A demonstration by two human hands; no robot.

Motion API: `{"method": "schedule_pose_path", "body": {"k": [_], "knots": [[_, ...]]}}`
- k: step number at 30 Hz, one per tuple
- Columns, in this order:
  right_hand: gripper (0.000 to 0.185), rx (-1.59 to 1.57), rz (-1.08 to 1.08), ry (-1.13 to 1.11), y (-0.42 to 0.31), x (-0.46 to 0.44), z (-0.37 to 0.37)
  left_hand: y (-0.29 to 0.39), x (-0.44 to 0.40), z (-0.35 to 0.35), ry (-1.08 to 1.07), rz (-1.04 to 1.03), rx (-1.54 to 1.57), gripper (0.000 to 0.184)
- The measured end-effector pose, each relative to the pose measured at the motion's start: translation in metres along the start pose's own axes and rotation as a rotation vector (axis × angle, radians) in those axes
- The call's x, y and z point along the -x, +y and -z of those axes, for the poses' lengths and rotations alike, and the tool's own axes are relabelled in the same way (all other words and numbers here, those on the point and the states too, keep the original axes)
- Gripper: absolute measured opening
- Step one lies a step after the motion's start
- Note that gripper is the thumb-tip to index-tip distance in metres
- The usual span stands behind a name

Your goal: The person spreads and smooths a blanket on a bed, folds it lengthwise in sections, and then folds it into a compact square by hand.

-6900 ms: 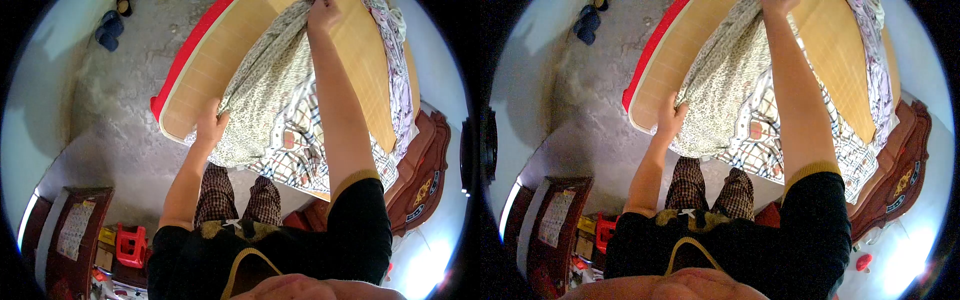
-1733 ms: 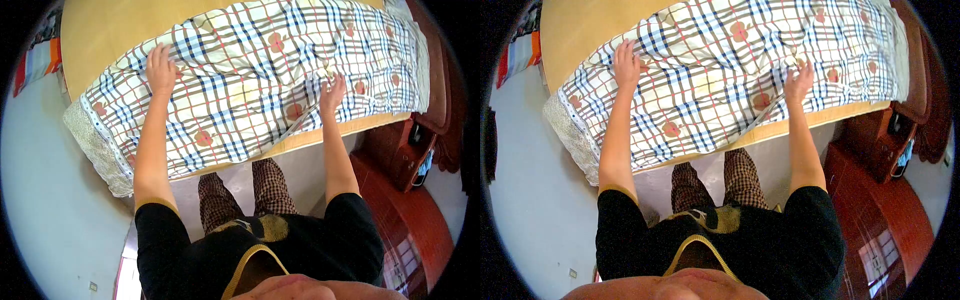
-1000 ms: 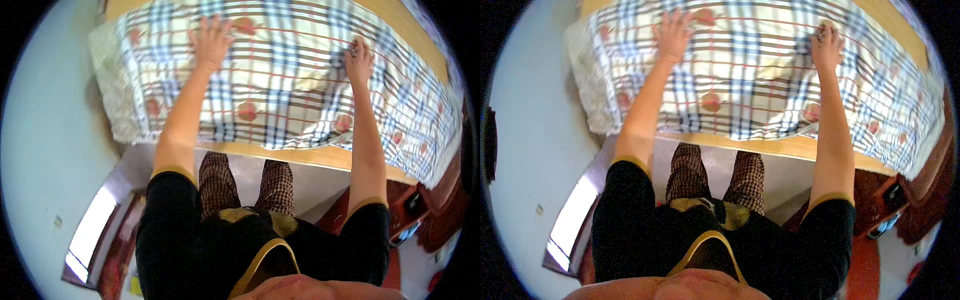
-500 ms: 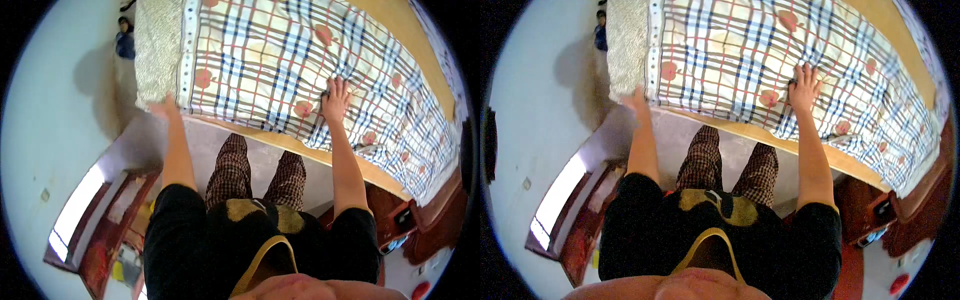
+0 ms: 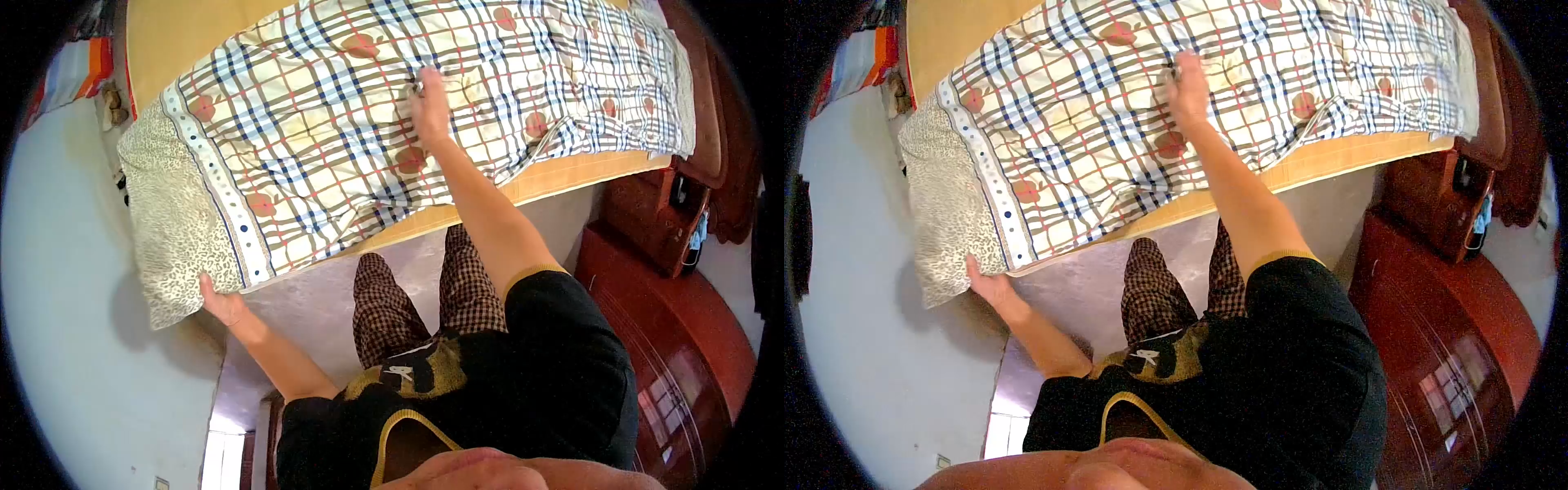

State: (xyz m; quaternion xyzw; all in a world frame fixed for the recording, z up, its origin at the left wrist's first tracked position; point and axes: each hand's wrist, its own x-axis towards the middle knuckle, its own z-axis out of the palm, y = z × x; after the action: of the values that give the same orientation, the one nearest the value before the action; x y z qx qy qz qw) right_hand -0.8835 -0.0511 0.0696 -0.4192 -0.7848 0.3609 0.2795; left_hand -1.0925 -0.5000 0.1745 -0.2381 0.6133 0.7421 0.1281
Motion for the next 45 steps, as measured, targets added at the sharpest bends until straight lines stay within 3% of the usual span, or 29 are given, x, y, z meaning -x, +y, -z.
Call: {"method": "schedule_pose_path", "body": {"k": [1,2,3,4,6,7,9,12,13,15,16,17,19,21,23,25,27,30,33,35,37,38,41,42,44,45], "knots": [[0.051,0.4,0.168,-0.198,0.018,0.018,-0.02,0.011,0.006,-0.007,-0.093,-0.065,-0.033,0.05],[0.053,0.493,0.207,-0.217,0.017,0.031,-0.029,0.026,0.019,-0.028,-0.158,-0.096,0.072,0.058],[0.055,0.581,0.241,-0.232,0.012,0.038,-0.034,0.041,0.044,-0.065,-0.088,-0.064,-0.001,0.059],[0.058,0.565,0.164,-0.275,0.005,0.036,-0.033,0.05,0.076,-0.105,-0.015,-0.034,-0.074,0.06],[0.06,0.48,0.136,-0.265,-0.005,0.034,-0.029,0.047,0.14,-0.18,-0.254,-0.036,-0.484,0.066],[0.061,0.414,0.115,-0.263,-0.006,0.03,-0.025,0.003,0.119,-0.188,-0.663,0.047,-0.391,0.065],[0.06,0.135,0.065,-0.298,0.005,0.033,-0.014,-0.035,0.14,-0.262,-1.288,-0.142,-0.582,0.06],[0.058,0.044,-0.098,-0.417,0.017,0.061,0.009,-0.106,0.235,-0.369,-1.688,-0.894,-0.95,0.06],[0.058,0.061,-0.136,-0.455,0.02,0.07,0.017,-0.132,0.243,-0.372,-1.763,-0.822,-1.169,0.072],[0.056,0.102,-0.207,-0.521,0.026,0.082,0.034,-0.178,0.238,-0.365,-1.764,-0.53,-1.151,0.063],[0.056,0.118,-0.238,-0.552,0.032,0.087,0.042,-0.196,0.231,-0.354,-1.678,-0.372,-0.998,0.052],[0.055,0.133,-0.268,-0.578,0.038,0.092,0.049,-0.203,0.221,-0.347,-1.685,-0.365,-1.005,0.052],[0.054,0.165,-0.31,-0.629,0.048,0.1,0.065,-0.201,0.199,-0.324,-1.419,-0.836,-0.821,0.048],[0.053,0.185,-0.366,-0.681,0.059,0.107,0.082,-0.192,0.183,-0.314,-0.92,-1.073,-0.935,0.057],[0.052,0.209,-0.405,-0.731,0.065,0.119,0.096,-0.177,0.152,-0.292,-0.593,-1.005,-1.074,0.067],[0.051,0.229,-0.444,-0.78,0.071,0.134,0.108,-0.19,0.118,-0.272,-0.373,-0.496,-1.06,0.083],[0.05,0.237,-0.477,-0.835,0.072,0.146,0.116,-0.186,0.115,-0.268,-0.534,-0.127,-0.798,0.083],[0.049,0.198,-0.44,-0.964,0.073,0.151,0.122,-0.175,0.085,-0.258,-0.509,0.004,-1.011,0.067],[0.048,0.112,-0.333,-1.187,0.083,0.137,0.133,-0.177,0.098,-0.26,-0.555,-0.191,-0.781,0.066],[0.047,0.042,-0.266,-1.344,0.089,0.127,0.153,-0.171,0.114,-0.269,-0.394,-0.334,-0.982,0.06],[0.047,-0.009,-0.291,-1.342,0.099,0.123,0.178,-0.174,0.125,-0.274,-0.311,-0.458,-1.095,0.064],[0.037,-0.032,-0.398,-1.13,0.107,0.129,0.193,-0.174,0.13,-0.277,-0.25,-0.523,-1.222,0.067],[0.031,0.078,-0.58,-1.055,0.121,0.102,0.251,-0.182,0.111,-0.266,-0.203,-0.616,-1.45,0.07],[0.028,-0.013,-0.508,-0.919,0.137,0.102,0.266,-0.185,0.114,-0.263,-0.21,-0.615,-1.45,0.07],[0.026,-0.069,-0.423,-0.587,0.163,0.094,0.303,-0.195,0.129,-0.263,-0.349,-1.055,-1.547,0.064],[0.026,-0.04,-0.409,-0.389,0.168,0.08,0.325,-0.204,0.162,-0.276,-0.412,-1.149,-1.55,0.057]]}}
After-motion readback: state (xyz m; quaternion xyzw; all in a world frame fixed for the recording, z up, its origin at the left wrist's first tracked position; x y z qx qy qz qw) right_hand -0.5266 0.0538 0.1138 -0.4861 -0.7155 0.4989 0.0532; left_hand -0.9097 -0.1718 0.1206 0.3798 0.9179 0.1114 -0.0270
